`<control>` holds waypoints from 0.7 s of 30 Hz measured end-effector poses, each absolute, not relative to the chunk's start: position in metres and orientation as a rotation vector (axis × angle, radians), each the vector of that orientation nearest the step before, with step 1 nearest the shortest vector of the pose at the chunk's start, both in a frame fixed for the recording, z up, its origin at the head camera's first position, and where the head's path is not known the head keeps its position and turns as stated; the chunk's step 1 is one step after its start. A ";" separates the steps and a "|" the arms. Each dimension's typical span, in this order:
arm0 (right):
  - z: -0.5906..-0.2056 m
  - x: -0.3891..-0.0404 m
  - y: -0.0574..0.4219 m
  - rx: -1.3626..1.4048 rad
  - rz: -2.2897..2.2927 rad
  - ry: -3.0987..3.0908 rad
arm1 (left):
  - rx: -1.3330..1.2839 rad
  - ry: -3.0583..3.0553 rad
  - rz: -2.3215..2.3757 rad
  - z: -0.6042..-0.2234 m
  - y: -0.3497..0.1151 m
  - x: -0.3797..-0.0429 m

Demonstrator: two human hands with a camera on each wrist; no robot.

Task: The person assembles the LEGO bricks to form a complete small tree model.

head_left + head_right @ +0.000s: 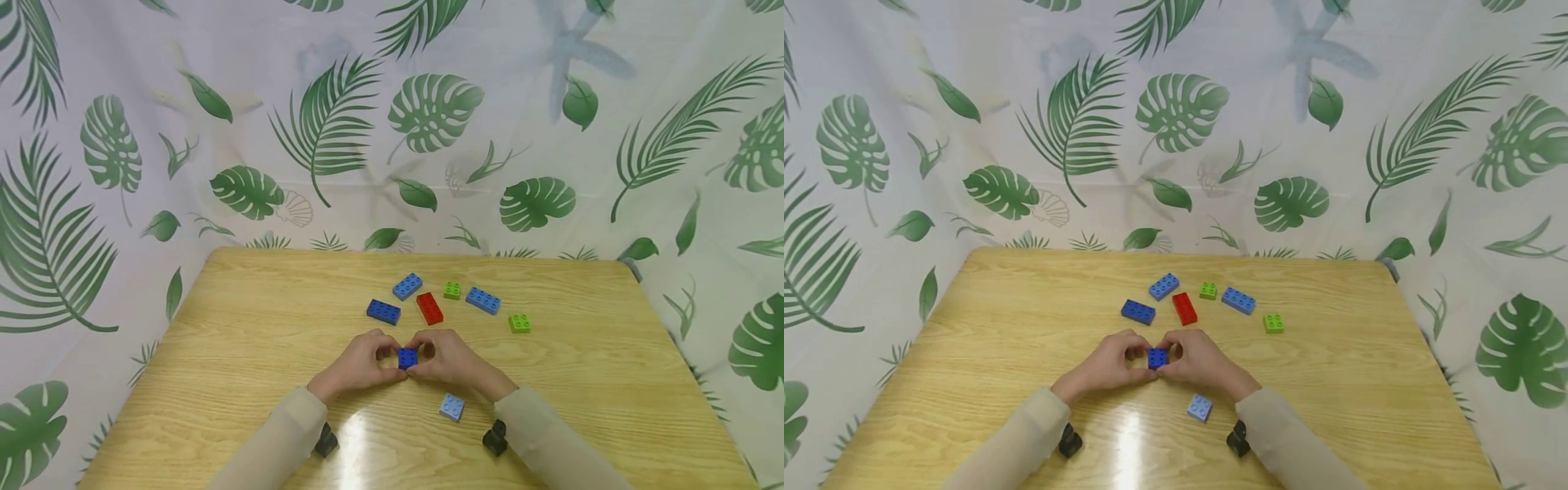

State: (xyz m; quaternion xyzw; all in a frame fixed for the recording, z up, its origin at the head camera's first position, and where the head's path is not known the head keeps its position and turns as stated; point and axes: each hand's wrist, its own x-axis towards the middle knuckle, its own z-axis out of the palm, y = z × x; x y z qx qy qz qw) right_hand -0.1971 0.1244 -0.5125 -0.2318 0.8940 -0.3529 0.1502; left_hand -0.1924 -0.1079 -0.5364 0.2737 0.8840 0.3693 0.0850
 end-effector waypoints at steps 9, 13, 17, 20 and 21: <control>-0.526 -0.195 0.133 -0.640 -1.144 2.505 | 0.853 2.642 1.104 -0.537 -0.109 -0.191; -0.525 -0.194 0.138 -0.641 -1.172 2.493 | 0.870 2.643 1.082 -0.536 -0.109 -0.193; -0.524 -0.191 0.146 -0.642 -1.185 2.506 | 0.859 2.636 1.071 -0.535 -0.109 -0.192; -0.523 -0.188 0.156 -0.611 -1.188 2.534 | 0.862 2.630 1.076 -0.535 -0.109 -0.192; -0.523 -0.187 0.159 -0.598 -1.193 2.545 | 0.860 2.627 1.073 -0.534 -0.109 -0.192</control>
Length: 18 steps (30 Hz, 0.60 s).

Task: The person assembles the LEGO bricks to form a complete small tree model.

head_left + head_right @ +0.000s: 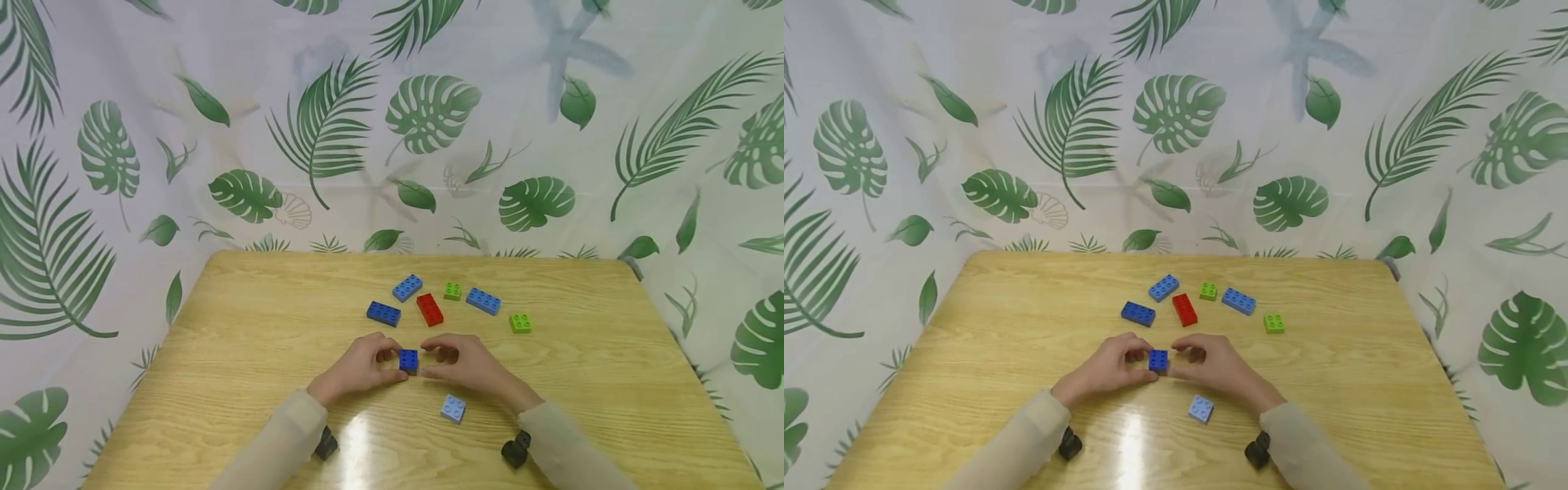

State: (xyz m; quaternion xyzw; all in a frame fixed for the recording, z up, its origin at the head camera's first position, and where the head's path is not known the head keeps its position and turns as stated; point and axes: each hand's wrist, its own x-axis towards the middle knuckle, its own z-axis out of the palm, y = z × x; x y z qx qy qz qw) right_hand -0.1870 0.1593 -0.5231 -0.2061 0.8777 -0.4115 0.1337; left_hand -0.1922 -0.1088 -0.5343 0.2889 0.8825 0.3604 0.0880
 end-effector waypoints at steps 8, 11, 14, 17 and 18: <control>-0.524 -0.170 0.189 -0.520 -1.225 2.621 | 0.874 2.626 1.065 -0.535 -0.109 -0.194; -0.524 -0.162 0.198 -0.526 -1.230 2.636 | 0.870 2.627 1.065 -0.535 -0.109 -0.194; -0.523 -0.153 0.206 -0.528 -1.211 2.634 | 0.864 2.622 1.069 -0.534 -0.109 -0.193; -0.523 -0.144 0.210 -0.512 -1.179 2.630 | 0.866 2.615 1.079 -0.534 -0.108 -0.192; -0.522 -0.141 0.211 -0.504 -1.173 2.629 | 0.867 2.615 1.079 -0.534 -0.108 -0.192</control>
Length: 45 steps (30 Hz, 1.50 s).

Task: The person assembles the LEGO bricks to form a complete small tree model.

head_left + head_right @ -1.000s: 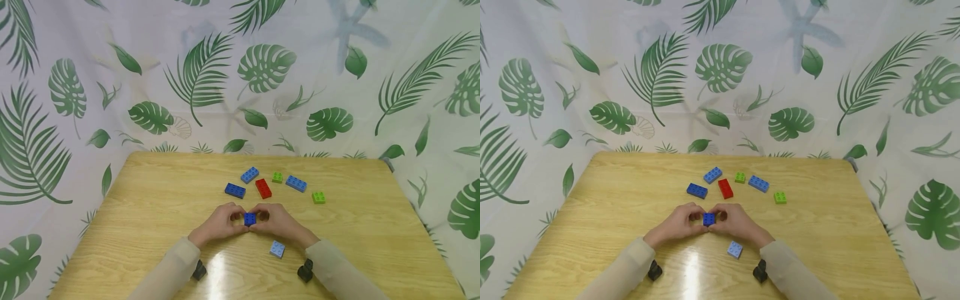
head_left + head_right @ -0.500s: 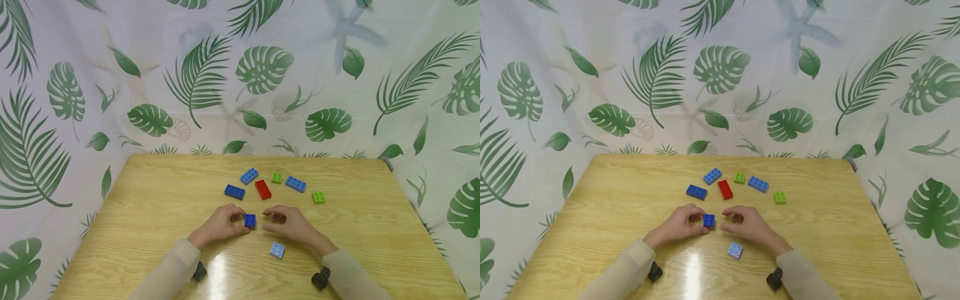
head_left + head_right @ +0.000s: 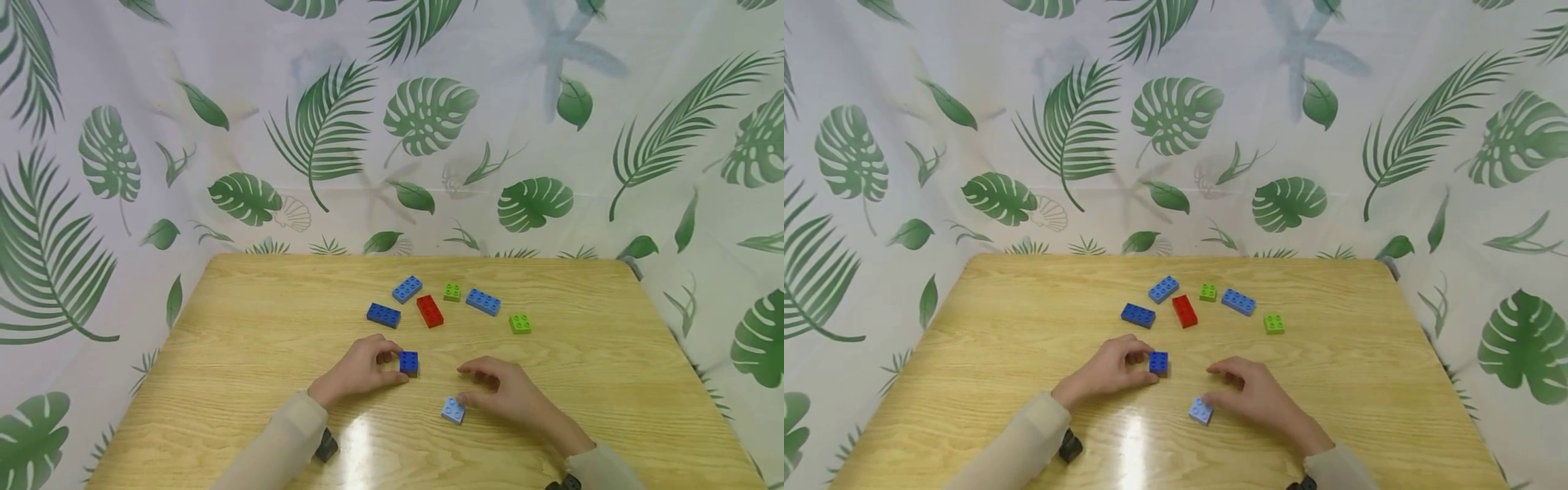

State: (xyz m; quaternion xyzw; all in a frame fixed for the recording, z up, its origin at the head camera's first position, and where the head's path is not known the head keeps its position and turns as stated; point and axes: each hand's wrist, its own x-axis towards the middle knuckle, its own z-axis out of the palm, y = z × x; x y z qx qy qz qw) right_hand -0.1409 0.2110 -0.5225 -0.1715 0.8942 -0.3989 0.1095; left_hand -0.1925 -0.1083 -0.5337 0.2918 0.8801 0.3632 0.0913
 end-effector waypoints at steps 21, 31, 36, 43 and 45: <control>-0.537 -0.119 0.210 -0.728 -1.032 2.761 | 0.881 2.627 1.055 -0.534 -0.106 -0.193; -0.533 -0.121 0.207 -0.718 -1.062 2.748 | 0.844 2.623 1.041 -0.532 -0.106 -0.192; -0.520 -0.136 0.200 -0.718 -1.157 2.744 | 0.824 2.627 1.046 -0.529 -0.108 -0.190; -0.501 -0.158 0.185 -0.820 -1.200 2.811 | 0.815 2.619 1.048 -0.533 -0.108 -0.191; -0.499 -0.162 0.179 -0.814 -1.198 2.794 | 0.820 2.625 1.046 -0.534 -0.107 -0.191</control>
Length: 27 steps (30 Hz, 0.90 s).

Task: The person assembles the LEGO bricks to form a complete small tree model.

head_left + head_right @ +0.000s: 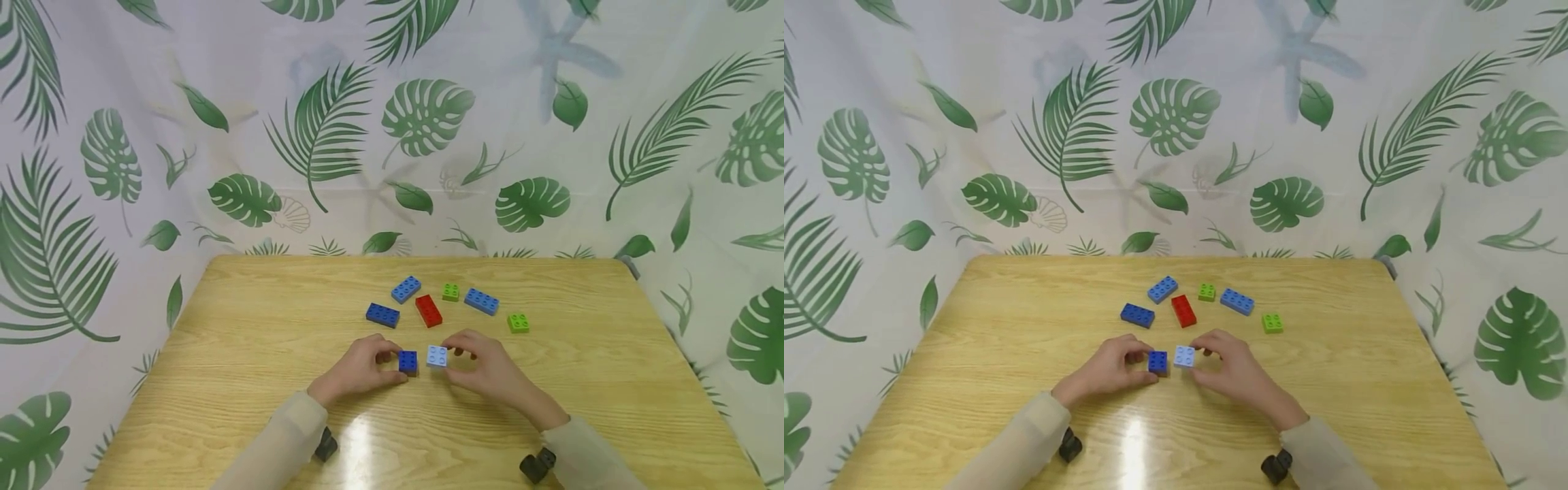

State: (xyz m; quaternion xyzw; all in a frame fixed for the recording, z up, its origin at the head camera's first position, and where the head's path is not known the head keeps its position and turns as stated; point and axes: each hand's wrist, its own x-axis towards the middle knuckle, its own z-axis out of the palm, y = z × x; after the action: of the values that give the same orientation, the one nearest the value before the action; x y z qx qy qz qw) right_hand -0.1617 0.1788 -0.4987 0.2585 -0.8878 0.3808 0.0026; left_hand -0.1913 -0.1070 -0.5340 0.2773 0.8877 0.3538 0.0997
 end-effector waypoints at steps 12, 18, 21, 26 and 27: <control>-0.510 -0.175 0.148 0.950 1.215 -2.744 | 0.848 2.633 1.073 -0.534 -0.106 -0.192; -0.512 -0.178 0.139 0.960 1.200 -2.774 | 0.859 2.644 1.075 -0.534 -0.107 -0.192; -0.510 -0.179 0.137 0.969 1.151 -2.813 | 0.864 2.650 1.078 -0.534 -0.107 -0.192; -0.506 -0.181 0.134 1.000 0.980 -2.870 | 0.863 2.637 1.088 -0.534 -0.108 -0.191; -0.505 -0.181 0.133 1.006 0.934 -2.881 | 0.862 2.634 1.090 -0.534 -0.109 -0.191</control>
State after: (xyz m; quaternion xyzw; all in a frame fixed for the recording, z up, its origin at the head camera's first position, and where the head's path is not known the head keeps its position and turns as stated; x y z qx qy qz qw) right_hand -0.1808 0.1334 -0.5049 0.3151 -0.9025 0.2925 -0.0249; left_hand -0.1909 -0.1087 -0.5344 0.2884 0.8815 0.3648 0.0819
